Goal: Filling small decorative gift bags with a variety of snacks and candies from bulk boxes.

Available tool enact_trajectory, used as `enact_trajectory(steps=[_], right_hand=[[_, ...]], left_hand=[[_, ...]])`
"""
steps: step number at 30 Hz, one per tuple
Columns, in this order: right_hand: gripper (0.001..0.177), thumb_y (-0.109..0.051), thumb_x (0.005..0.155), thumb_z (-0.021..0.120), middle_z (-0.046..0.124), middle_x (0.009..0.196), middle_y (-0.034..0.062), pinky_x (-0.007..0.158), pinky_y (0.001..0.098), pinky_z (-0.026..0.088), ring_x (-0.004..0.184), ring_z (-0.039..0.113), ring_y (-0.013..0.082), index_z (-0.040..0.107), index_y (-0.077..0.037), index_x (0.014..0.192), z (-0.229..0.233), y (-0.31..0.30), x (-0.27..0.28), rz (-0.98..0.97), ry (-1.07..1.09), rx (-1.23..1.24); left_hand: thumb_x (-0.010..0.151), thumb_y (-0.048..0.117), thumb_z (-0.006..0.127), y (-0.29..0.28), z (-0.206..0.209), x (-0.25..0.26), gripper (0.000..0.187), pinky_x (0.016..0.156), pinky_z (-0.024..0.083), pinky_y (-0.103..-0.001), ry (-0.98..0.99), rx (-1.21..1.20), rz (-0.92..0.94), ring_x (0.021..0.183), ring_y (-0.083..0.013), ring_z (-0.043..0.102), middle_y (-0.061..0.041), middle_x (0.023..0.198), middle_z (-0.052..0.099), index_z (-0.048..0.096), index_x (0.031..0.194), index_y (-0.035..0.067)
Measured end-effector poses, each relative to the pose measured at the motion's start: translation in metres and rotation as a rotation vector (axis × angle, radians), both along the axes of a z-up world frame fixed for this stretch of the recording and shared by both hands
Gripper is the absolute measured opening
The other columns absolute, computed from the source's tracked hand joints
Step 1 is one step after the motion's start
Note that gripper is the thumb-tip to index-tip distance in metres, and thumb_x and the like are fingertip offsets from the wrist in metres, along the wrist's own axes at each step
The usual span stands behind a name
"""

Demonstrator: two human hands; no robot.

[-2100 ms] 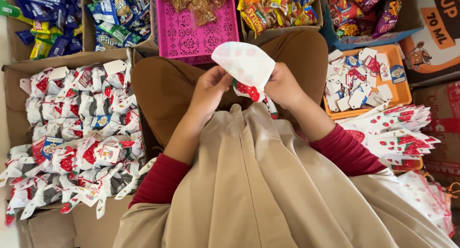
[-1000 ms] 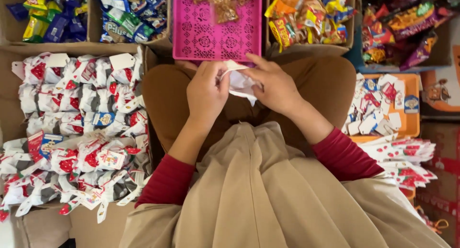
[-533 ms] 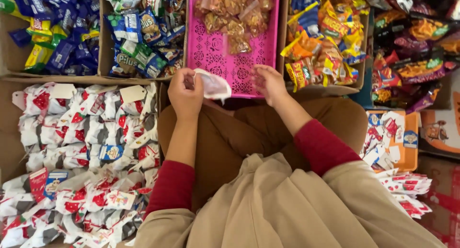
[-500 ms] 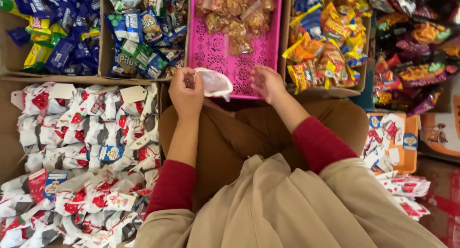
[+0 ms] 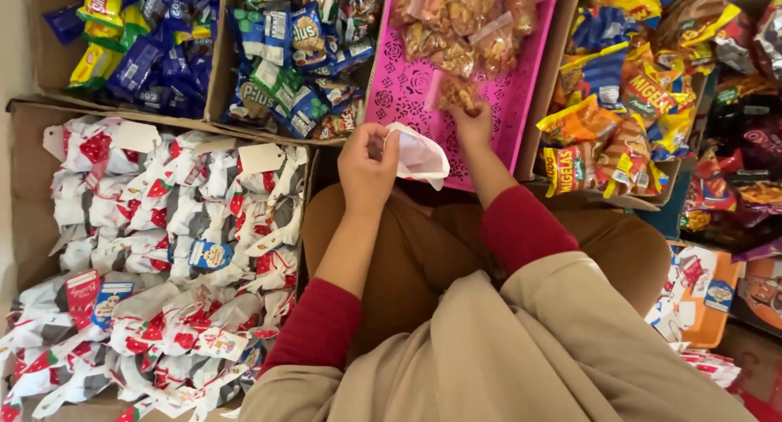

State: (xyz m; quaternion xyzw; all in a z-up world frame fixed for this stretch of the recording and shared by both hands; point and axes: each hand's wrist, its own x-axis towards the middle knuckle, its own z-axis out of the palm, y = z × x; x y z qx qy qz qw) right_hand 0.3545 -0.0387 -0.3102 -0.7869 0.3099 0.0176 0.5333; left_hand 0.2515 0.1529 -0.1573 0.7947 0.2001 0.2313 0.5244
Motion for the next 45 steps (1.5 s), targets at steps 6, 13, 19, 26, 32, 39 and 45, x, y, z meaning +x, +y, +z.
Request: enact_trajectory(steps=[6, 13, 19, 26, 32, 39, 45], right_hand=[[0.035, -0.006, 0.087, 0.075, 0.062, 0.109, 0.0077, 0.084, 0.0386, 0.061, 0.092, 0.067, 0.0232, 0.054, -0.014, 0.114, 0.104, -0.005, -0.042, -0.134, -0.188, 0.574], [0.041, 0.005, 0.096, 0.064, 0.066, 0.112, 0.002, 0.088, 0.0309, 0.062, 0.099, 0.07, 0.0129, 0.053, -0.012, 0.132, 0.193, -0.035, -0.103, 0.158, -0.494, 0.665], [0.053, 0.008, 0.09, 0.076, 0.072, 0.116, 0.0135, 0.094, 0.0348, 0.06, 0.107, 0.069, 0.018, 0.053, -0.006, 0.136, 0.288, -0.013, -0.166, 0.657, -0.689, 0.435], [0.052, -0.016, 0.088, 0.083, 0.072, 0.095, 0.0164, 0.073, 0.0422, 0.059, 0.089, 0.075, 0.0354, 0.052, -0.012, 0.13, 0.293, 0.02, -0.234, 0.845, -0.742, -0.006], [0.045, -0.02, 0.083, 0.083, 0.071, 0.089, -0.0029, 0.089, 0.0347, 0.05, 0.091, 0.07, 0.0216, 0.062, -0.021, 0.122, 0.296, 0.029, -0.244, 1.1, -0.867, -0.442], [0.028, -0.025, 0.076, 0.081, 0.067, 0.087, -0.0052, 0.09, 0.042, 0.036, 0.095, 0.057, 0.0199, 0.074, -0.026, 0.103, 0.309, 0.028, -0.238, 1.221, -1.051, -0.754], [0.024, -0.021, 0.076, 0.081, 0.064, 0.077, -0.0064, 0.104, 0.0493, 0.032, 0.103, 0.058, 0.0175, 0.067, -0.027, 0.096, 0.289, 0.043, -0.242, 1.134, -1.125, -0.797]], left_hand=[[0.083, 0.029, 0.083, 0.0, 0.004, -0.005, 0.018, 0.058, 0.054, -0.031, -0.016, 0.045, -0.002, 0.057, -0.0197, 0.065, 0.003, 0.062, 0.065, 0.067, 0.084, 0.02], [0.082, 0.023, 0.085, 0.004, 0.037, -0.025, 0.015, 0.06, 0.054, -0.029, -0.142, 0.124, -0.058, 0.062, -0.0207, 0.066, 0.001, 0.065, 0.065, 0.071, 0.086, 0.018], [0.078, 0.031, 0.088, 0.009, 0.132, -0.084, 0.02, 0.059, 0.054, -0.03, -0.003, 0.092, -0.137, 0.058, -0.0162, 0.064, 0.002, 0.062, 0.063, 0.072, 0.083, 0.019], [0.08, 0.017, 0.085, 0.044, 0.18, -0.15, 0.011, 0.046, 0.054, -0.022, 0.195, -0.242, -0.233, 0.051, -0.0076, 0.06, 0.002, 0.061, 0.062, 0.074, 0.083, 0.014], [0.082, 0.015, 0.085, 0.055, 0.175, -0.183, 0.014, 0.046, 0.057, -0.021, 0.202, -0.317, -0.209, 0.052, -0.0086, 0.062, -0.004, 0.063, 0.064, 0.074, 0.086, 0.007], [0.083, 0.015, 0.083, 0.057, 0.161, -0.198, 0.011, 0.049, 0.06, -0.023, 0.166, -0.196, -0.213, 0.057, -0.0102, 0.067, -0.005, 0.067, 0.066, 0.075, 0.088, 0.009], [0.084, 0.016, 0.085, 0.047, 0.162, -0.206, 0.013, 0.05, 0.055, -0.026, 0.069, -0.102, -0.193, 0.056, -0.0133, 0.065, -0.006, 0.067, 0.066, 0.075, 0.089, 0.009]])
